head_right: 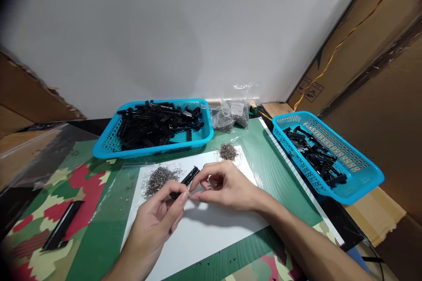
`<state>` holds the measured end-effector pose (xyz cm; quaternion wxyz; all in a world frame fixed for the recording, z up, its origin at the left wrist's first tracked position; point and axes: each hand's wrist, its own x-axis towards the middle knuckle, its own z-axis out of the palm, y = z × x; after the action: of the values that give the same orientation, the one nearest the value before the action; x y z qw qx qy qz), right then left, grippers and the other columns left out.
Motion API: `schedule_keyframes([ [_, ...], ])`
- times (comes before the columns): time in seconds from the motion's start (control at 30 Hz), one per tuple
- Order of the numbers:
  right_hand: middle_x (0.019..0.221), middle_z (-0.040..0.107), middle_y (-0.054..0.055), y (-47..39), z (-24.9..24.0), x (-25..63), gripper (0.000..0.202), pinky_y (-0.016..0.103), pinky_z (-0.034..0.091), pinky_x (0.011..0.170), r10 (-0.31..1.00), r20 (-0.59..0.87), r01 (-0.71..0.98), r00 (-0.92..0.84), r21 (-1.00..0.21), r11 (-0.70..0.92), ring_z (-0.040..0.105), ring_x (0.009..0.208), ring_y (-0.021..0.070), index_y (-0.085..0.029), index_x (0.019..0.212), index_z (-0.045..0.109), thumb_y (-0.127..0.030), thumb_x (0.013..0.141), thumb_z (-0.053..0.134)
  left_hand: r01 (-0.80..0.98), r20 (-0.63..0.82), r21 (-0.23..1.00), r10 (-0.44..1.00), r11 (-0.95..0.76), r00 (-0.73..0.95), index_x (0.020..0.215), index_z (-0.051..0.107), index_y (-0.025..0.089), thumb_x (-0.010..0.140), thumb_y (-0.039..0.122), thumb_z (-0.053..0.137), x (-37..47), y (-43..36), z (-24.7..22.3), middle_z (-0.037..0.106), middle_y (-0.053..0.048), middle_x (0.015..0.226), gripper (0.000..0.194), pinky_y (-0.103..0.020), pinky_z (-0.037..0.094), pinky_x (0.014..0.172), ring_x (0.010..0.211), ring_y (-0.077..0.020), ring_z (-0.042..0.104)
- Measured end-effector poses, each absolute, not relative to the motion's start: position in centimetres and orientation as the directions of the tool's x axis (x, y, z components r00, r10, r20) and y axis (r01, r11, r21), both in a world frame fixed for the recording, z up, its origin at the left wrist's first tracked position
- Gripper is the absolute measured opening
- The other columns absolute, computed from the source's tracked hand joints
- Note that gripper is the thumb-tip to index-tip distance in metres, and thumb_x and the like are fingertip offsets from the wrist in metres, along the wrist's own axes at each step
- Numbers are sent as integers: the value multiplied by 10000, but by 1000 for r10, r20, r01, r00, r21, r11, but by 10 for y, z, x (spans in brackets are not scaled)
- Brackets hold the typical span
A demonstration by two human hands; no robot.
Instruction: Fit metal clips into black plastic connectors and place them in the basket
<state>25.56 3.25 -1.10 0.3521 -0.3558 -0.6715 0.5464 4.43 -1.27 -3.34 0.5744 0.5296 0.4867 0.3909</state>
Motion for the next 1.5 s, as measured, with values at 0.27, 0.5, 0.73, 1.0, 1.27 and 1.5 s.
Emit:
schedule_keyframes([
  [0.27,631,507,-45,33,-16,251,195,256,318,566,902,16,-36,-431,-999,1,383,600,108,-195,853,829,-381,837,886,102,-121,989,971,102,206,1083,722,239,1029,567,619,44,-16,-31,613,-20,926,348,-239,316,534,681,-130,510],
  [0.5,639,539,-22,42,-13,269,248,266,266,525,986,-53,111,-161,-993,-35,380,583,110,-164,796,789,-392,782,888,222,-88,975,954,24,287,1053,863,272,978,564,687,46,-21,-36,780,-58,907,350,-288,497,651,769,-208,674],
  [0.73,614,525,-41,40,-7,272,99,252,350,566,927,-175,297,-332,-952,-74,415,582,95,-143,737,766,-216,804,762,274,-245,948,922,162,300,1016,899,264,905,560,750,47,-20,-36,845,-48,866,350,-319,579,719,818,-253,758],
  [1.0,615,599,-31,36,-17,261,105,237,357,551,944,-116,439,-310,-898,34,459,575,93,-146,766,778,-117,822,695,354,-210,932,916,81,342,986,900,262,935,492,746,46,-21,-39,850,-23,892,281,-274,543,657,764,-208,720],
  [1.27,599,598,-41,33,-26,256,131,240,365,553,957,-33,486,-288,-866,117,483,569,96,-156,781,789,-101,827,680,349,-142,937,922,8,360,888,889,214,945,439,739,46,-22,-40,839,-25,857,277,-271,548,631,736,-205,711],
  [1.5,554,549,-54,31,-19,249,147,248,343,551,965,-18,545,-263,-828,133,455,549,91,-152,691,734,-88,815,686,367,-164,930,914,18,371,879,873,208,971,468,718,45,-23,-40,842,-21,899,317,-284,579,716,802,-213,736],
])
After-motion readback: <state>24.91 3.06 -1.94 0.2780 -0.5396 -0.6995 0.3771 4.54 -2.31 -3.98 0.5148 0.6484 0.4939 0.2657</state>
